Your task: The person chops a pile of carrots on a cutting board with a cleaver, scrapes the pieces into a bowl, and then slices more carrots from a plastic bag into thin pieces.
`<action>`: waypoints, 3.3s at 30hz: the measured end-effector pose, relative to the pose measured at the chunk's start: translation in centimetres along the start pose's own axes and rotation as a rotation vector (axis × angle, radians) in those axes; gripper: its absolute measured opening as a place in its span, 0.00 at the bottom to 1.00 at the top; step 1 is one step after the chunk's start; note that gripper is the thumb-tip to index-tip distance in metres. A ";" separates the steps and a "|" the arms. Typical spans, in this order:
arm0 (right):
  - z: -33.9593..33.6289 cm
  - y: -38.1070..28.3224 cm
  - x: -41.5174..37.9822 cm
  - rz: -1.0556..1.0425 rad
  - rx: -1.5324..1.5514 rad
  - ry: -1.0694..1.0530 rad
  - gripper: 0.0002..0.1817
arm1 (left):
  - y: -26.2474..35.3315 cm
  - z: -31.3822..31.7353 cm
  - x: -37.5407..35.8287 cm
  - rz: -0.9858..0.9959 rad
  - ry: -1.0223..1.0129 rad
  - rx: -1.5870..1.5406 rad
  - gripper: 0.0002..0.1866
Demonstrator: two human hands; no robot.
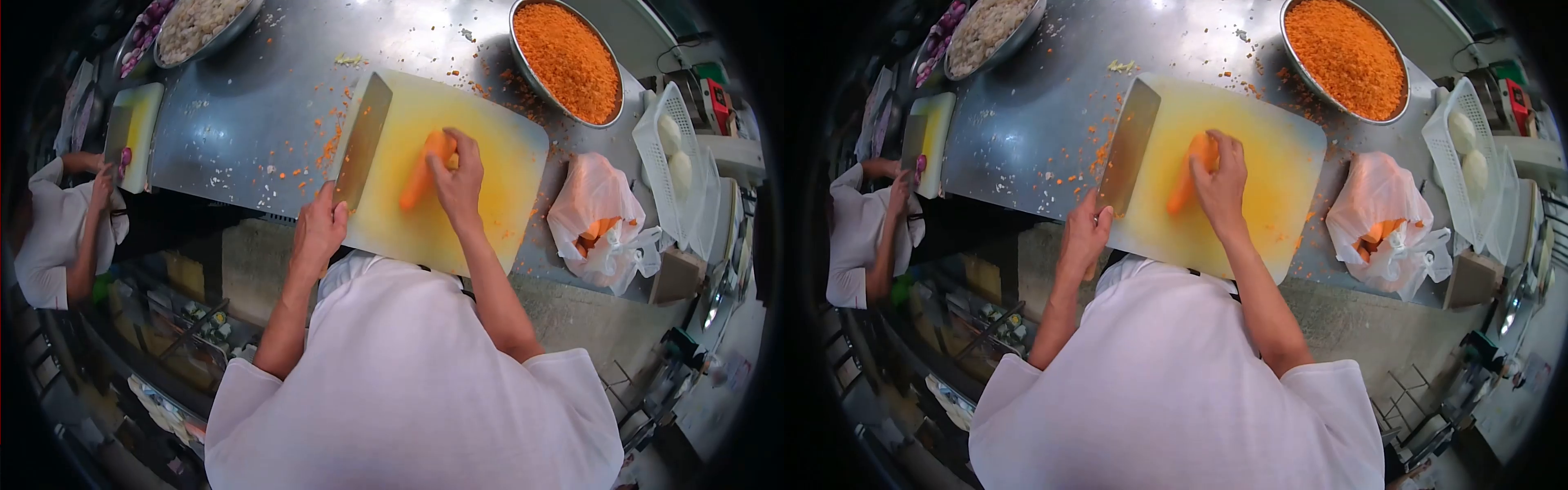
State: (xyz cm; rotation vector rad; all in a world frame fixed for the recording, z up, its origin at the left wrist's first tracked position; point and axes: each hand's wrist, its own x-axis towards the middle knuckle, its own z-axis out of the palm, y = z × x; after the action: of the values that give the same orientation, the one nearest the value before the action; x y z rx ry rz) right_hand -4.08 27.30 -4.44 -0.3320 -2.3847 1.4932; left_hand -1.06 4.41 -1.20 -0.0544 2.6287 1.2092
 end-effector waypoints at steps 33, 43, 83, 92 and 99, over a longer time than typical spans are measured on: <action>2.2 5.1 2.6 -0.491 -0.410 0.055 0.10 | 6.4 -0.1 1.9 0.248 -0.437 0.405 0.15; 2.3 5.2 2.7 -0.522 -0.375 0.106 0.10 | 7.9 -2.8 1.2 0.268 -0.453 0.366 0.14; 0.1 0.0 1.8 0.137 -0.120 0.043 0.17 | 2.4 0.6 2.2 0.161 -0.288 0.295 0.15; -0.3 1.4 1.8 -0.139 -0.372 -0.010 0.08 | 4.7 -0.8 1.2 0.170 -0.316 0.284 0.12; -0.4 2.2 2.1 -0.445 -0.469 -0.174 0.11 | 7.8 -2.8 -1.5 0.158 -0.450 0.360 0.13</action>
State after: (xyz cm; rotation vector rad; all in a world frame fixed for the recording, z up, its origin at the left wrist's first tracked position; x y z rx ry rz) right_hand -5.84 29.33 -6.00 0.2331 -2.6947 0.7904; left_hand -1.27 7.27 6.71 0.4441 2.4269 0.6675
